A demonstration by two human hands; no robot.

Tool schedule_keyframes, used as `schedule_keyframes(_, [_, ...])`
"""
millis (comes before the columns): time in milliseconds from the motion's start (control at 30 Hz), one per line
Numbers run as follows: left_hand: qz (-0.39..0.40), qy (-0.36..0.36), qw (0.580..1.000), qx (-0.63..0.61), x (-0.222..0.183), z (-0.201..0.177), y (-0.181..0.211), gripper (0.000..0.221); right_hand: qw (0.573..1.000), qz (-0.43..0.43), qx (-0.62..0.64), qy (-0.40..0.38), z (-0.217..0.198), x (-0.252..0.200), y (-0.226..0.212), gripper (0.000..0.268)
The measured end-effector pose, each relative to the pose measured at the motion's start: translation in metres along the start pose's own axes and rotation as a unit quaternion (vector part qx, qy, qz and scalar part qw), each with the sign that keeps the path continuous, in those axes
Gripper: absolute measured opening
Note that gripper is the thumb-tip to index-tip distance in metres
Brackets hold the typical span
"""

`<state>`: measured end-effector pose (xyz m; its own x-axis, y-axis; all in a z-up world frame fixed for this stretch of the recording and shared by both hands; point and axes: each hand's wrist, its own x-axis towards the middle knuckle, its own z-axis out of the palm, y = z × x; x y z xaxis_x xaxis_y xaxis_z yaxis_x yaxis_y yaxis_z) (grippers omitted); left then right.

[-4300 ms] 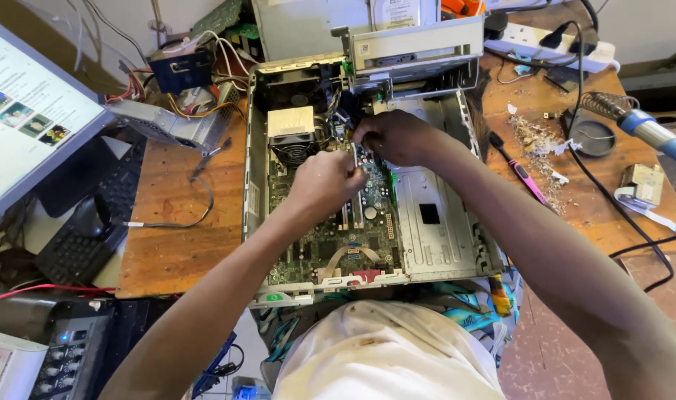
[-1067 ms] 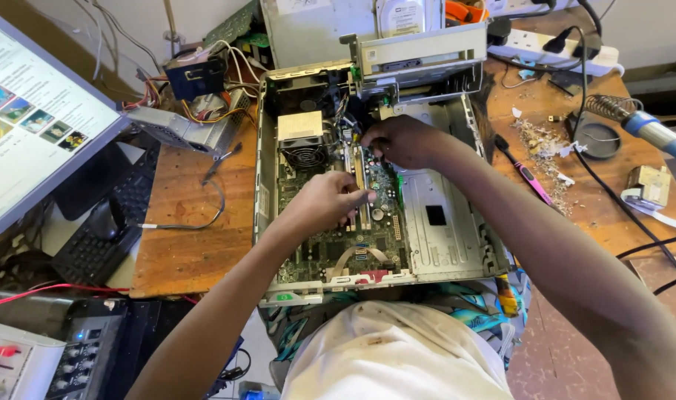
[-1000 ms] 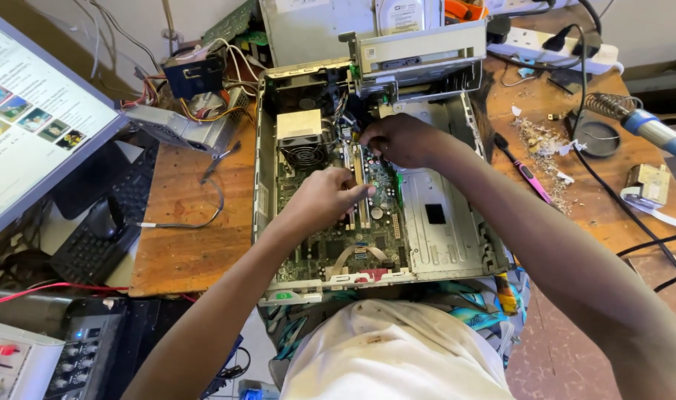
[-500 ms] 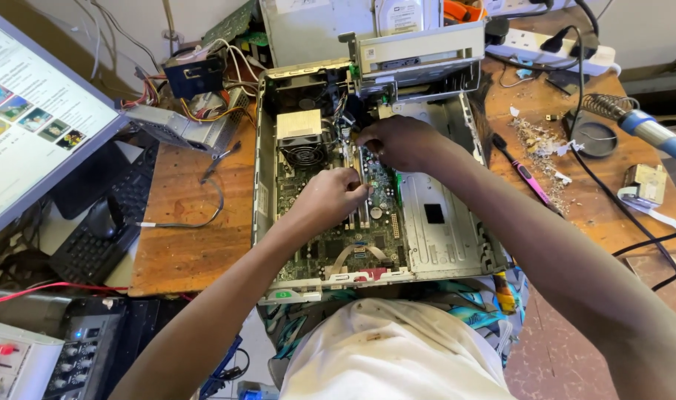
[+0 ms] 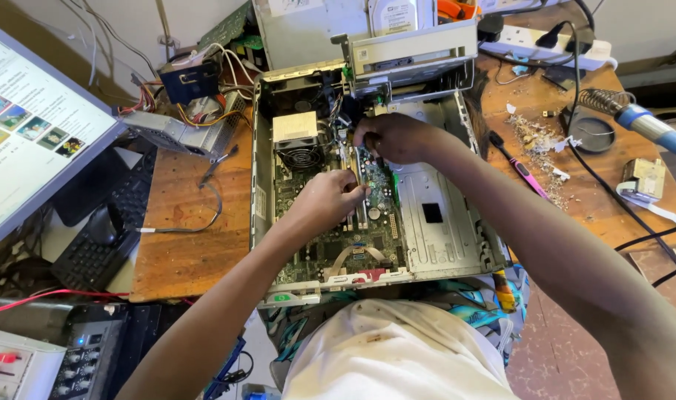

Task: The person is performing maintenance on a computer by removing RAM modules, cleaning the motherboard slots with a brush, and then reinserting the modules.

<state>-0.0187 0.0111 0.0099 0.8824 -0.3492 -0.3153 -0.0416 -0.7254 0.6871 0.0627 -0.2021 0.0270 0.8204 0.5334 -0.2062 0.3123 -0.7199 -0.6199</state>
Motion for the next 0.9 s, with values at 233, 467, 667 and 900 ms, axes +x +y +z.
schedule_keyframes(233, [0.006, -0.025, 1.000, -0.012, -0.007, -0.003, 0.015, 0.029, 1.000, -0.002, 0.003, -0.005, -0.004, -0.001, -0.007, 0.041])
schedule_keyframes(467, [0.015, -0.070, 0.997, -0.029, -0.018, -0.007, 0.023, 0.046, 1.000, 0.000, 0.014, -0.015, -0.001, -0.006, -0.009, 0.041])
schedule_keyframes(667, [0.028, -0.105, 0.993, -0.044, -0.029, -0.013, 0.028, 0.068, 1.000, 0.004, 0.018, -0.019, -0.003, -0.008, -0.010, 0.042])
schedule_keyframes(900, [0.119, -0.126, 0.985, -0.008, -0.036, -0.019, 0.020, 0.092, 0.999, 0.022, 0.043, -0.020, -0.002, -0.006, -0.005, 0.043])
